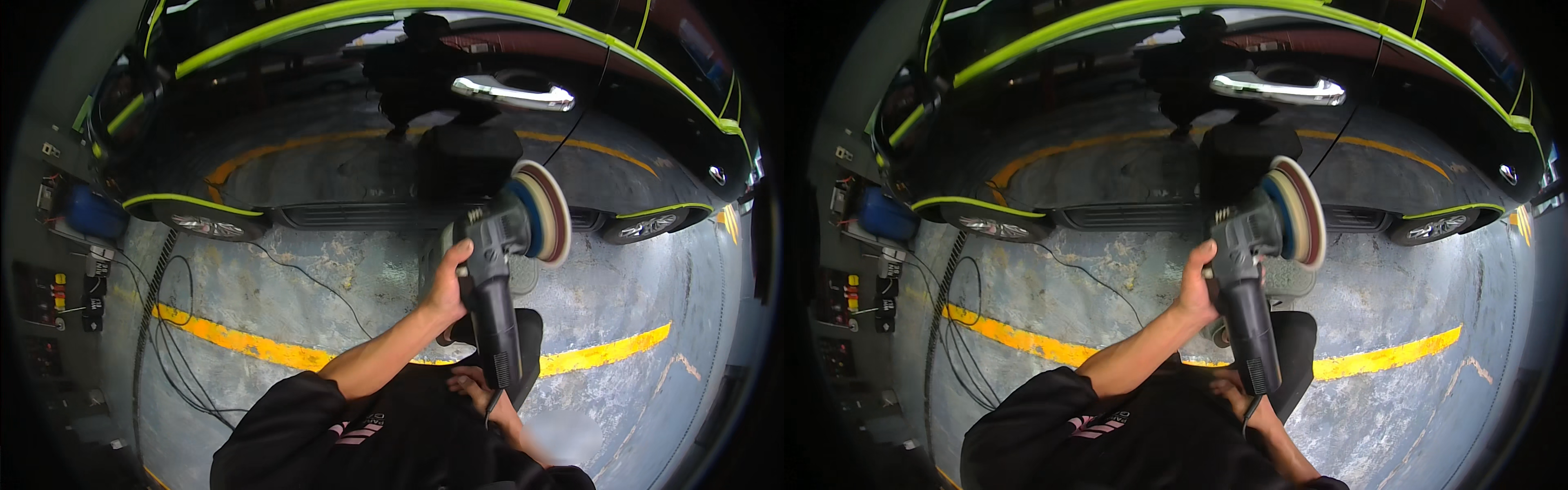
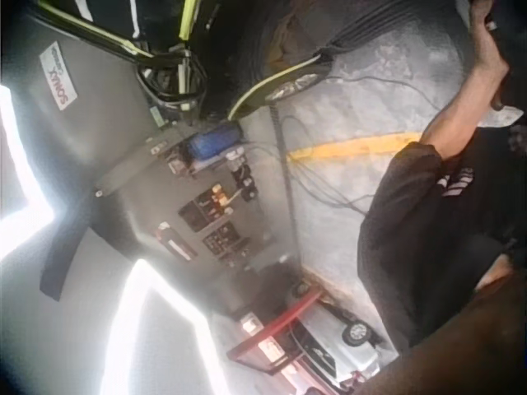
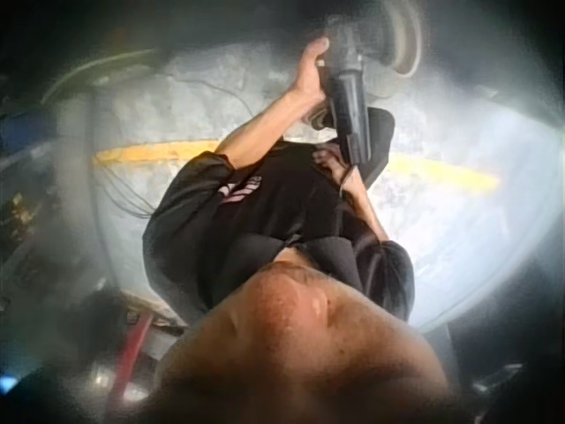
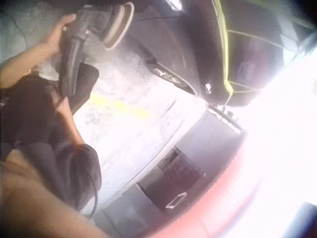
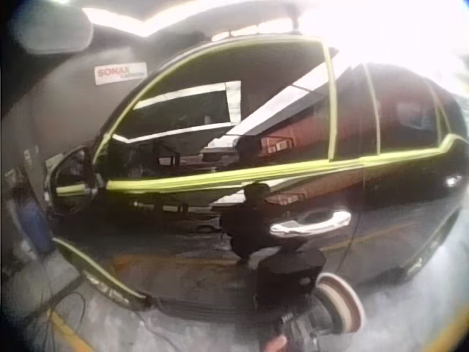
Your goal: The person uses a rotary polisher to buff the rear trunk lid of a black car. They move the tool in overlapping passes across the surface, occasionally pausing to adjust the pad before continuing the polishing process.
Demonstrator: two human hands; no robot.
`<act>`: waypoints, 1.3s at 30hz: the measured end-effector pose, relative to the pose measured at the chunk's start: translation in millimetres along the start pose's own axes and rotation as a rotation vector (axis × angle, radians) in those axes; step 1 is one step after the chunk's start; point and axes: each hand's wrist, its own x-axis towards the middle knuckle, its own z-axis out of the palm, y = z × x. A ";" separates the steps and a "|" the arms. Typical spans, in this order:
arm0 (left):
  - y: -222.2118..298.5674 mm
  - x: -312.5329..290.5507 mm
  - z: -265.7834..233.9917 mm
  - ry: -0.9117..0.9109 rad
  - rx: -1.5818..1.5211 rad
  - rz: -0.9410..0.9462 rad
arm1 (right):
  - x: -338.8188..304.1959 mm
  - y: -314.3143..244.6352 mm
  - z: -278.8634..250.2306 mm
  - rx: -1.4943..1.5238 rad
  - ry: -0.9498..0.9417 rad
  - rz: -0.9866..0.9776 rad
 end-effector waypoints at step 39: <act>122.2 -310.7 -331.5 0.538 0.755 0.075 | 149.2 -26.1 90.9 -0.456 0.687 -0.170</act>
